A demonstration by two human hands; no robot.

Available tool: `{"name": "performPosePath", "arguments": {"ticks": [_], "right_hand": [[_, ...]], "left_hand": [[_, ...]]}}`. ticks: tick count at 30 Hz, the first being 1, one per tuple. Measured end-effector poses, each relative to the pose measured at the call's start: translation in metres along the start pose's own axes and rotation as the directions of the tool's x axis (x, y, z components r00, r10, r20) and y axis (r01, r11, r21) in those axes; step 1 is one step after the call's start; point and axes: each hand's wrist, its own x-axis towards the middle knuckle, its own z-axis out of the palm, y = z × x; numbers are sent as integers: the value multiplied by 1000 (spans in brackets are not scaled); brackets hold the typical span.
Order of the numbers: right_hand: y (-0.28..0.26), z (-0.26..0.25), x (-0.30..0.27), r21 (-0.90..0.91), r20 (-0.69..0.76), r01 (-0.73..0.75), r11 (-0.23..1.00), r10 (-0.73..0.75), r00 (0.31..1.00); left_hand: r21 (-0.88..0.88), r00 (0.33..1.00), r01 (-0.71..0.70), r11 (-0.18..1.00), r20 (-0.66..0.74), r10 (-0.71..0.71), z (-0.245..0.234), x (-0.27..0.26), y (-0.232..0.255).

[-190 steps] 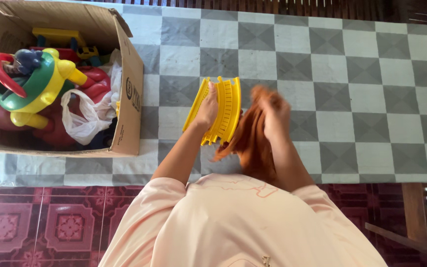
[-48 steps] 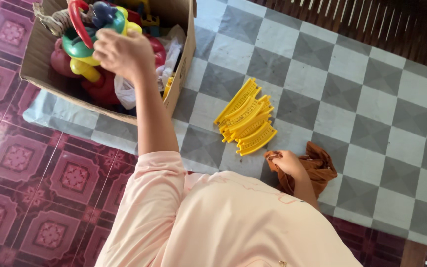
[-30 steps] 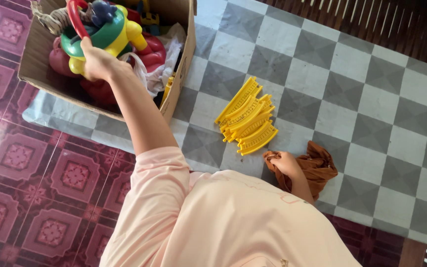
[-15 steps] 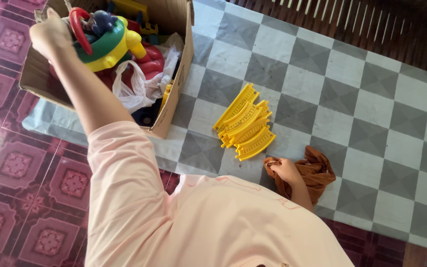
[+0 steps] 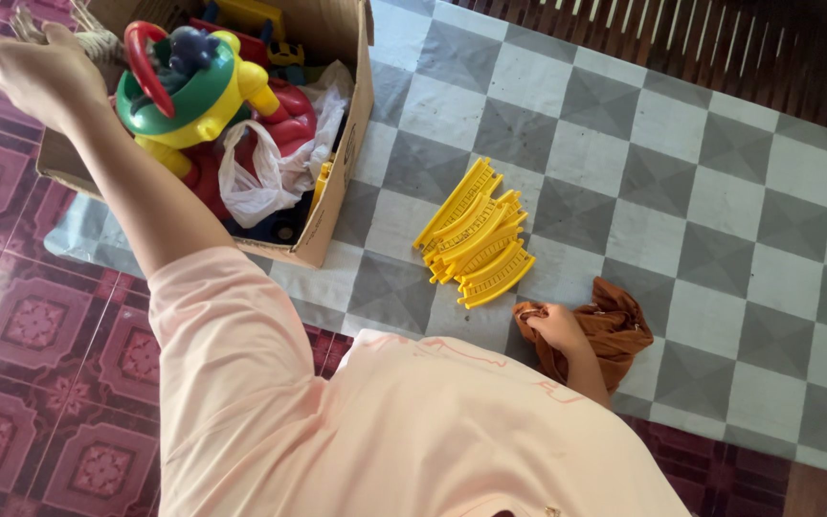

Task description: The person wipes several yellow plastic track pieces and toy animal figurines with a brown cloth, picking them up from a table and placing them back down before returning to a cardboard box to retrieve more items.

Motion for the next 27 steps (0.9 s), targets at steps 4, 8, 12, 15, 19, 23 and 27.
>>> {"name": "performPosePath", "arguments": {"ticks": [4,8,12,15,19,23,27], "right_hand": [[4,0,0,-32,-18,-22,999,21,1000],[8,-4,-2,-56,-47,-32,998,29,998],[14,-6,-4,-27,-62,-20,999,18,998],[22,-6,-4,-16,-61,-57,998,56,997],[24,-6,-2,-4,-78,-18,1000,18,997],[16,-6,-3,-34,-72,-30,999,27,997],[9,-8,-6,-72,-83,-62,996,56,995]], "left_hand": [[-24,962,-216,976,-176,208,2,-19,11],[183,839,-311,933,-407,360,16,-39,8],[114,825,-319,941,-454,335,16,-49,5],[-168,988,76,983,-121,-98,-3,-56,2],[-251,895,446,859,132,-426,-23,-56,3],[-251,949,261,932,-112,-295,-5,-47,-26],[-519,922,368,771,95,-376,7,-33,-46]]}}
